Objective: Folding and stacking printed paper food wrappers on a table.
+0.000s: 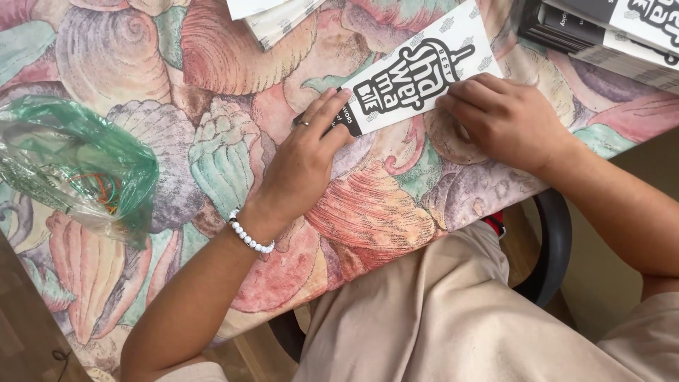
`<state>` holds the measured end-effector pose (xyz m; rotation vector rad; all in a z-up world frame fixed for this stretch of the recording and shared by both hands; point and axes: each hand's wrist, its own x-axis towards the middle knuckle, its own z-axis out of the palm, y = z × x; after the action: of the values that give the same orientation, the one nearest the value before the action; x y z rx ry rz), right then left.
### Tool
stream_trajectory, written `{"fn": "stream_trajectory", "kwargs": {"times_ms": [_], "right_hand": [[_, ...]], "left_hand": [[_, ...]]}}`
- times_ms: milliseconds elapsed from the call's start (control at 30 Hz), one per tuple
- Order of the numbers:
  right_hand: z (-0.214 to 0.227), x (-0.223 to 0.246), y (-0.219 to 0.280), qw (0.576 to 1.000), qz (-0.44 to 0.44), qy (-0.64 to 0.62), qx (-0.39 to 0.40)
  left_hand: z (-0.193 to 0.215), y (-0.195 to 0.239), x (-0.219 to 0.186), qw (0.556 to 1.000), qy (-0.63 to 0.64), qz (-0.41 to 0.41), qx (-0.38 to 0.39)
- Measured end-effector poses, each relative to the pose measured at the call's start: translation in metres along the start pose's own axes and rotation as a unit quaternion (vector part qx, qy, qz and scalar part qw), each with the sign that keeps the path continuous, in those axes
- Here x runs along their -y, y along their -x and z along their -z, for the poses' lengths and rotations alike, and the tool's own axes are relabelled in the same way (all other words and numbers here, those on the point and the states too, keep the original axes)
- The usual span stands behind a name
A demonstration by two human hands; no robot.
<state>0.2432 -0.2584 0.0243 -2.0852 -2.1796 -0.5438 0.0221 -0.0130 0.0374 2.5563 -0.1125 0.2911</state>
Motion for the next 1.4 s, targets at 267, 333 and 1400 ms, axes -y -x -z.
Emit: {"fn": "stream_trajectory", "kwargs": {"times_ms": [267, 333, 1400], "right_hand": [[-0.002, 0.0, 0.001, 1.0, -0.001, -0.013, -0.019], [-0.002, -0.001, 0.001, 1.0, 0.0, -0.021, -0.019], [0.008, 0.012, -0.03, 0.997, -0.006, -0.073, 0.018]], "left_hand": [[-0.006, 0.003, 0.007, 0.997, -0.058, 0.003, 0.043], [-0.003, 0.001, 0.005, 0.994, -0.08, 0.009, 0.068], [0.012, -0.01, 0.001, 0.986, -0.13, -0.027, 0.102]]}}
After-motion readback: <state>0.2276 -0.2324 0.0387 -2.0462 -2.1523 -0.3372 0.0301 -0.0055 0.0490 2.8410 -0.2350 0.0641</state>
